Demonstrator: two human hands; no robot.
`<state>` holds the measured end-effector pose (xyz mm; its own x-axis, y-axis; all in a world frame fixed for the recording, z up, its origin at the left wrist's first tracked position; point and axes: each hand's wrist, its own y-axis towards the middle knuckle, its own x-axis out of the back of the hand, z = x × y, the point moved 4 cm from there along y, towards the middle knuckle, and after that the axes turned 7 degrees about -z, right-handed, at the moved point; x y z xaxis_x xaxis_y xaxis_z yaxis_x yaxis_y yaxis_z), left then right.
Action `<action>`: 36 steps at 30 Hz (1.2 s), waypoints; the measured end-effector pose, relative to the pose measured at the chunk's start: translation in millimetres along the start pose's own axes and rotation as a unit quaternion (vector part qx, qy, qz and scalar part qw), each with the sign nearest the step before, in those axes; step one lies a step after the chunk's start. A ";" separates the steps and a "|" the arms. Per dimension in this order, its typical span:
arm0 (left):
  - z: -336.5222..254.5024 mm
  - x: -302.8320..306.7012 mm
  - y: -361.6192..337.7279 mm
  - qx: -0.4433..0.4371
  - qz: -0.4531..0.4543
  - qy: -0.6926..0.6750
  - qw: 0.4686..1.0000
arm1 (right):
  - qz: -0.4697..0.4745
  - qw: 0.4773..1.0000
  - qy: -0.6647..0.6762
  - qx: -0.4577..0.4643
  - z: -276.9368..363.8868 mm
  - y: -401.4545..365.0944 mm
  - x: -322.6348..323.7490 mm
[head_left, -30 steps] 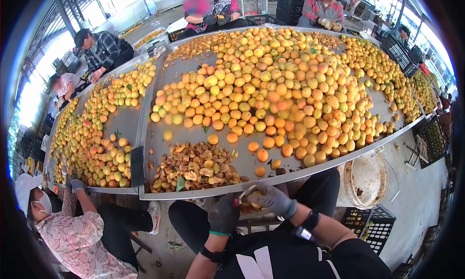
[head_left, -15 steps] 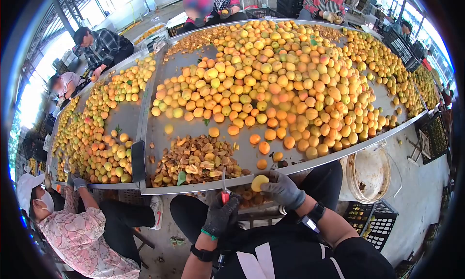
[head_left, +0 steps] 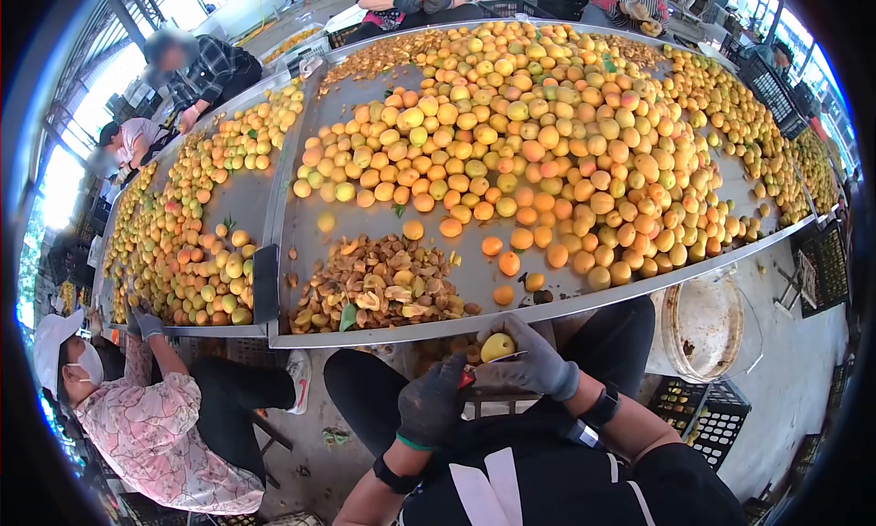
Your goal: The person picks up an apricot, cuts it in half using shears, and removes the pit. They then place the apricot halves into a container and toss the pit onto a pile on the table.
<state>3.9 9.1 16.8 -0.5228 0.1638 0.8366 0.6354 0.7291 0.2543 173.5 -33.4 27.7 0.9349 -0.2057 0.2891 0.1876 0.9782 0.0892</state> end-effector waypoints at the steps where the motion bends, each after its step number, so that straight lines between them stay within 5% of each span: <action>1: 0.5 -0.3 -1.7 -0.007 -0.004 0.037 0.999 | -0.002 0.994 0.109 -0.023 2.6 -0.1 -4.1; 3: -3.2 4.8 -0.7 -0.004 0.017 0.036 0.999 | -0.003 0.975 0.216 -0.046 7.1 -2.7 -5.2; 5: -5.2 6.3 0.3 0.001 0.040 0.036 0.999 | 0.063 0.942 0.282 -0.171 3.5 -10.0 -10.6; 7: -3.9 1.6 -1.0 0.070 0.085 -0.208 0.972 | 0.044 0.944 0.285 -0.160 -6.7 -6.9 -14.2; 8: -1.3 -1.0 -3.4 0.069 0.085 -0.208 0.972 | 0.023 0.946 0.288 -0.148 -9.6 -5.0 -14.3; 10: 6.9 -14.8 -11.4 0.216 0.137 -0.477 0.841 | 0.041 0.952 0.280 -0.118 -0.4 -4.2 -10.5; 11: 10.3 -14.2 -13.3 0.216 0.137 -0.478 0.841 | 0.059 0.956 0.272 -0.090 4.0 -4.5 -8.9; 13: 14.9 -11.2 -19.7 0.357 0.168 -0.607 0.690 | 0.052 0.970 0.227 -0.071 -0.5 -4.0 -7.6; 14: 13.6 -7.1 -16.6 0.358 0.168 -0.607 0.689 | 0.044 0.981 0.183 -0.050 -1.6 -3.6 -5.8; 16: 7.7 15.5 3.0 0.179 0.088 -0.391 0.898 | 0.067 0.959 0.248 -0.121 -2.8 -6.2 -3.4; 19: 12.7 13.6 0.3 0.088 0.047 -0.215 0.971 | 0.056 0.974 0.206 -0.079 0.1 -4.3 -1.6; 21: 12.3 12.7 -2.0 0.070 0.023 -0.178 0.981 | 0.047 0.979 0.196 -0.018 1.9 -5.0 -2.5; 28: 1.3 18.0 -6.1 0.014 -0.091 -0.066 0.994 | 0.056 0.960 0.270 -0.051 8.7 -6.3 -13.0; 32: 4.2 14.7 -10.6 0.057 -0.090 -0.051 0.993 | 0.053 0.939 0.333 -0.068 10.9 -5.4 -19.7; 36: -1.3 19.9 -10.4 0.007 -0.113 -0.012 0.994 | 0.052 0.941 0.327 -0.076 18.0 -4.1 -19.7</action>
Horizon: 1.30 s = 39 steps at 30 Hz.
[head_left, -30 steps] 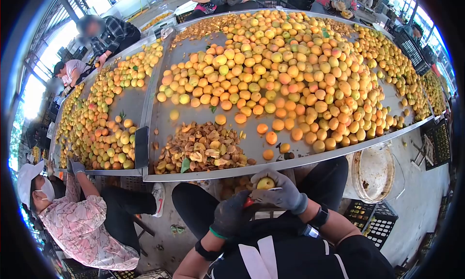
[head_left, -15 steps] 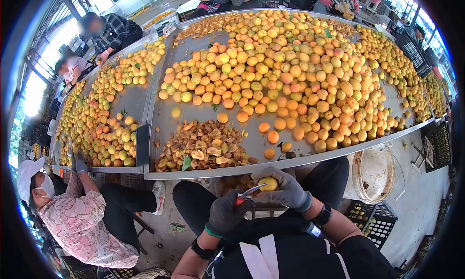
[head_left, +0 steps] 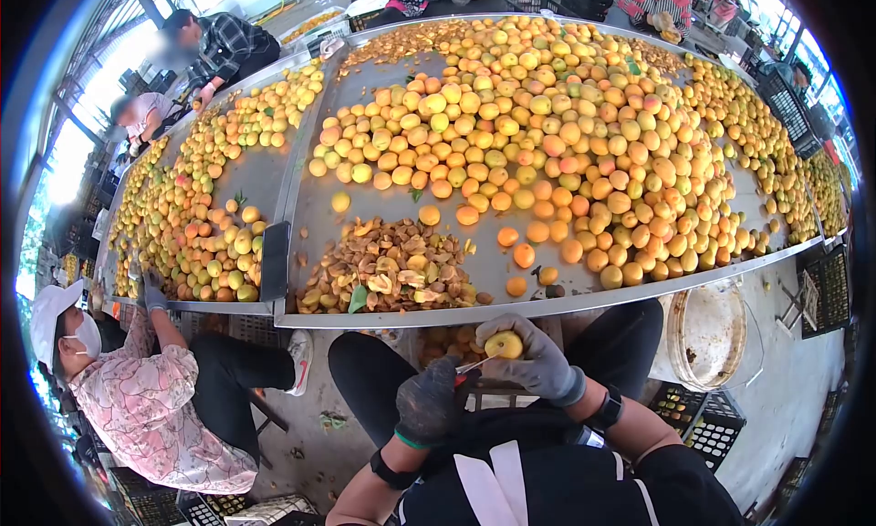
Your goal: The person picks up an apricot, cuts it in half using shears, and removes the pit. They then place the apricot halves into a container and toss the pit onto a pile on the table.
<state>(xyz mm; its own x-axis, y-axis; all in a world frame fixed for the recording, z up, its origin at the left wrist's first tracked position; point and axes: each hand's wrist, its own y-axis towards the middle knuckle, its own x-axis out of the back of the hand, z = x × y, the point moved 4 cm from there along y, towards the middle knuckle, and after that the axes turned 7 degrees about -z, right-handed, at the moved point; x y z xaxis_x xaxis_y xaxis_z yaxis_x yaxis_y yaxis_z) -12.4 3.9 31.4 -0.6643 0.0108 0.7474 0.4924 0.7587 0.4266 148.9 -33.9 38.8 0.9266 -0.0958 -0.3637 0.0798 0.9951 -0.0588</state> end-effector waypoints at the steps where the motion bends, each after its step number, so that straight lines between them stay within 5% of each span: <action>1: -1.3 0.1 0.7 -0.006 0.017 0.017 1.000 | 0.000 1.000 0.000 0.000 -1.5 0.0 0.4; 5: -1.7 0.5 1.3 -0.027 0.026 0.046 0.998 | -0.015 1.000 -0.001 -0.013 -7.0 -2.3 4.5; 8: -3.2 -1.2 1.9 -0.005 0.068 -0.072 0.995 | -0.022 0.998 0.048 -0.039 -6.5 -3.1 1.9; 10: -0.7 -10.8 -2.0 0.152 0.185 -0.231 0.943 | -0.024 0.995 0.087 -0.042 -7.5 -2.4 2.4; 14: 8.3 -12.6 -7.8 0.189 0.196 -0.297 0.915 | -0.016 0.997 0.067 -0.035 -10.7 -0.8 3.4; 17: 12.7 -3.6 -4.6 0.170 0.120 -0.271 0.940 | -0.003 0.999 0.045 -0.018 -8.0 -1.5 2.0; 20: 8.2 4.2 -0.5 0.086 0.090 -0.146 0.981 | -0.002 1.000 0.021 -0.008 -6.5 -1.3 -1.1; 22: 1.0 6.9 -0.7 -0.020 -0.007 -0.070 0.997 | -0.005 1.000 0.016 -0.004 -5.9 -0.8 -2.6; 28: 3.0 -0.7 -7.4 -0.009 -0.032 0.048 0.998 | -0.044 0.998 0.018 -0.039 -11.8 -2.1 -2.0; 39: 4.9 2.9 -6.4 0.004 -0.023 0.037 0.999 | -0.044 0.999 0.015 -0.003 -8.6 0.3 -5.8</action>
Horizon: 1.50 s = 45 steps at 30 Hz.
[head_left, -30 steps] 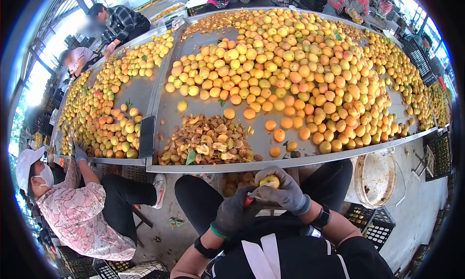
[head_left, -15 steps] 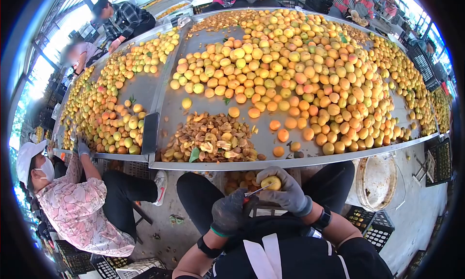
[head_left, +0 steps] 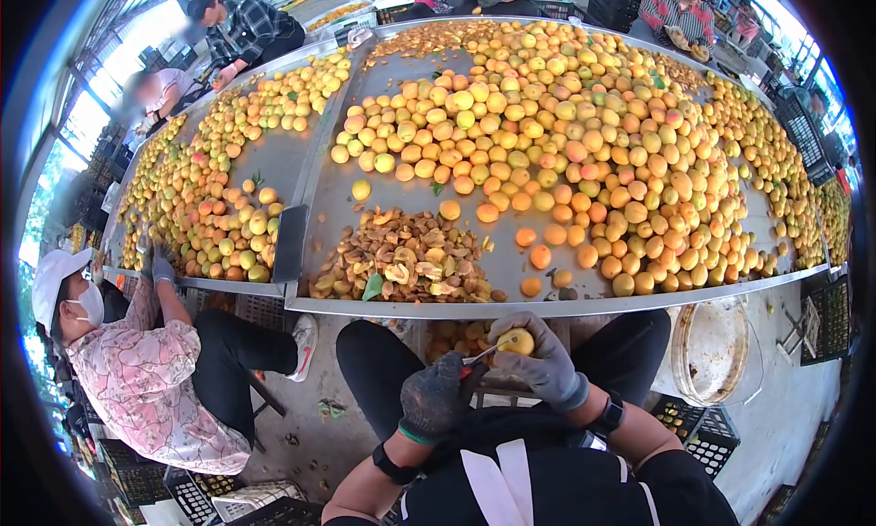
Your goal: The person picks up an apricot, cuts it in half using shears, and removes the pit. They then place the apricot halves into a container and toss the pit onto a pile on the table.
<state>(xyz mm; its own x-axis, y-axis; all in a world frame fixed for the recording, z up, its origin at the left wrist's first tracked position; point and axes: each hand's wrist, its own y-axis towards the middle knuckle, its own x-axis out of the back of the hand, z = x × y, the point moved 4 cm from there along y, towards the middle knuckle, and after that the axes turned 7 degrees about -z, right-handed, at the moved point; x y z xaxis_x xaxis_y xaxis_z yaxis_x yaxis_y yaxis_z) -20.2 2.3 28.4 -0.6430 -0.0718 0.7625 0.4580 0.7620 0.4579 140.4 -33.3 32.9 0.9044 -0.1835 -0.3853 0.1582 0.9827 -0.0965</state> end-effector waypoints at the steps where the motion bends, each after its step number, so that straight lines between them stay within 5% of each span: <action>1: 0.4 -0.4 -1.2 -0.007 -0.004 -0.003 1.000 | 0.001 1.000 0.000 0.000 0.7 -0.8 -0.7; 7: 11.6 -4.5 -3.0 -0.023 0.051 0.004 0.998 | -0.022 0.999 -0.041 0.016 6.9 -4.6 -10.4; 14: 15.7 -23.1 0.8 -0.015 -0.018 -0.044 0.999 | -0.093 0.988 0.100 -0.076 -14.2 7.7 -9.8; 17: 15.8 -30.4 -0.5 0.040 0.032 -0.039 0.998 | -0.093 0.989 0.090 -0.072 -22.9 12.3 -3.0; 19: 16.0 -39.4 0.5 0.120 0.166 -0.088 0.975 | -0.101 0.991 0.069 -0.058 -26.6 15.8 2.8; 25: 14.3 -54.3 5.5 0.163 0.228 -0.214 0.936 | -0.044 0.994 0.098 -0.038 -34.4 22.2 17.0; 27: 6.3 -60.3 4.4 0.176 0.202 -0.220 0.938 | -0.101 0.978 0.181 0.017 -31.9 25.1 7.2; 31: -3.7 -34.6 25.9 0.186 0.182 -0.145 0.955 | -0.085 0.974 0.207 -0.023 -22.9 32.8 4.0; 33: 14.3 -36.3 29.3 0.138 0.173 -0.091 0.971 | -0.019 0.999 0.041 0.002 -16.6 34.3 4.2; 37: 8.3 -36.8 24.5 0.109 0.128 -0.034 0.985 | 0.005 0.998 0.060 0.000 -38.8 37.8 12.4; 39: -2.3 -39.3 22.7 0.137 0.131 -0.041 0.981 | -0.108 0.987 0.123 0.000 -54.2 37.3 9.8; 40: -2.5 -39.8 22.2 0.165 0.137 -0.047 0.976 | -0.106 0.956 0.272 -0.037 -53.0 37.9 -0.4; 41: 4.1 -42.7 22.5 0.166 0.136 -0.046 0.976 | -0.105 0.956 0.273 -0.038 -51.3 40.2 2.7; 45: 23.2 -42.9 28.0 0.041 0.053 -0.020 0.998 | -0.065 0.990 0.106 -0.062 -35.5 42.3 15.5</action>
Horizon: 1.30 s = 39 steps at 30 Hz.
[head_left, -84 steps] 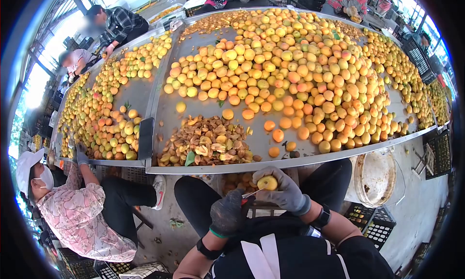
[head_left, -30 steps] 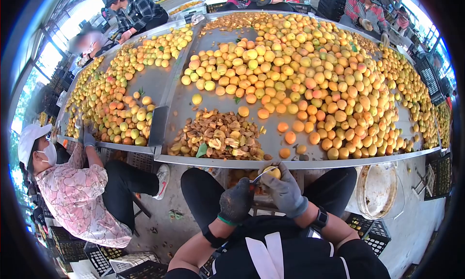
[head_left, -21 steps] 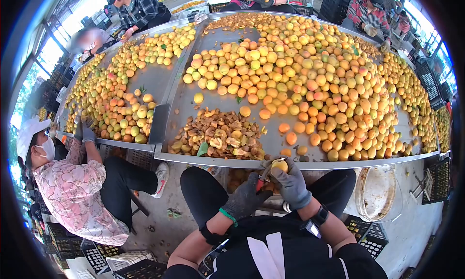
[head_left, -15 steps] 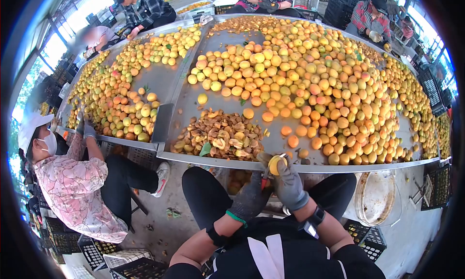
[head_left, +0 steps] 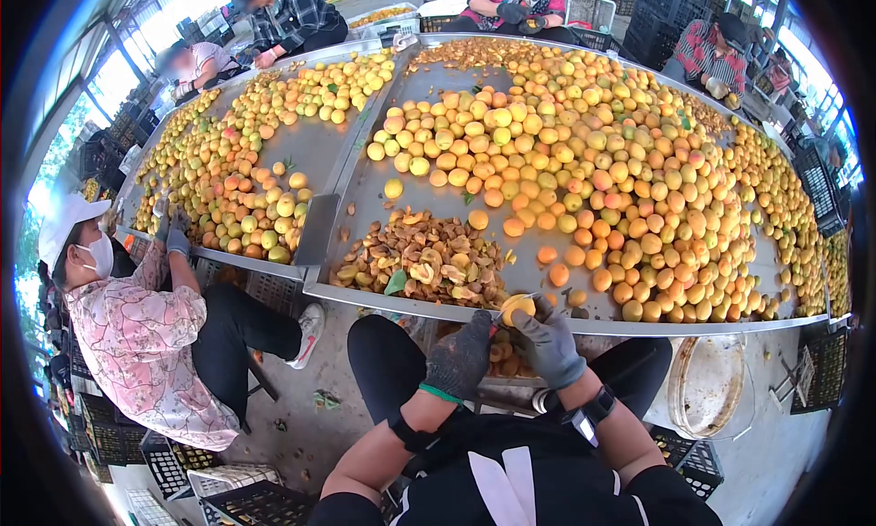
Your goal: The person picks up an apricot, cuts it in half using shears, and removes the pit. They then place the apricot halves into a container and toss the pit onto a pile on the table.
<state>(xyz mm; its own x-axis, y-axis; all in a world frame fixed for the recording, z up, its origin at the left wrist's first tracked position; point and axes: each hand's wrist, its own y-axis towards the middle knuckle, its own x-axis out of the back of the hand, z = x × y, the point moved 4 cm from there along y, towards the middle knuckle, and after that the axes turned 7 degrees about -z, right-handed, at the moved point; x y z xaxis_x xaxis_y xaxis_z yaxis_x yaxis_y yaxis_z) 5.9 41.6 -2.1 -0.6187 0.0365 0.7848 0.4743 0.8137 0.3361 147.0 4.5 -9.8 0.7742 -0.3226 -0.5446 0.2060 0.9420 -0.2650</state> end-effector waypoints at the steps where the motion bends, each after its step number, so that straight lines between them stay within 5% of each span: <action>1: -3.2 4.3 1.0 -0.053 -0.037 0.019 0.998 | 0.005 0.999 -0.049 0.023 5.3 -0.8 -1.4; 2: -8.1 5.0 -0.2 -0.054 -0.039 0.019 0.998 | 0.006 0.998 -0.050 0.024 3.3 -0.9 -1.9; 4: -15.7 1.6 -5.2 0.077 0.025 -0.033 0.996 | -0.021 0.998 0.059 0.022 -7.4 -0.9 -1.5; 8: -11.4 -3.6 -8.2 0.114 0.055 -0.023 0.992 | -0.049 0.980 0.194 -0.020 -28.6 6.0 -2.1; 11: 4.4 -7.2 -10.6 0.046 0.012 0.008 0.999 | 0.016 0.990 0.114 -0.081 -36.4 8.1 13.5; 14: -0.7 -3.7 -6.0 -0.057 -0.046 0.049 0.996 | 0.009 0.998 -0.052 -0.015 -28.9 10.6 11.2; 16: -5.7 -4.8 -10.4 -0.011 -0.032 0.046 0.998 | 0.027 0.990 0.102 -0.093 -29.3 3.9 -1.8; 19: -18.4 0.1 -13.6 0.061 0.036 0.056 0.996 | 0.045 0.958 0.270 -0.091 -27.9 2.2 -18.7; 23: -8.7 4.4 -5.1 -0.055 -0.069 0.043 0.995 | 0.057 0.967 0.213 -0.127 -25.4 3.4 -5.8; 25: -6.3 1.5 -3.4 -0.103 -0.037 0.111 0.988 | 0.009 0.988 0.154 -0.018 -20.3 8.9 7.8; 28: -15.3 13.6 -4.3 -0.124 -0.084 0.087 0.985 | 0.057 0.993 0.104 -0.011 -7.5 0.8 4.2; 34: -11.2 6.2 -18.2 -0.090 -0.027 0.125 0.988 | 0.012 0.999 -0.014 -0.048 -8.8 -1.3 17.5; 39: -15.5 4.6 -18.8 -0.085 -0.061 0.109 0.989 | 0.015 0.995 0.066 -0.070 -28.7 -1.5 11.6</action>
<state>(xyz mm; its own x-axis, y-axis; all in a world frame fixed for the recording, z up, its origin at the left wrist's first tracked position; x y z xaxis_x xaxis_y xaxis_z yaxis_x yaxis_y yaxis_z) 3.9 17.5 3.3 -0.5365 -0.1971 0.8205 0.5141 0.6948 0.5030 138.6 -3.4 -38.6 0.6917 -0.3124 -0.6511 0.0914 0.9322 -0.3501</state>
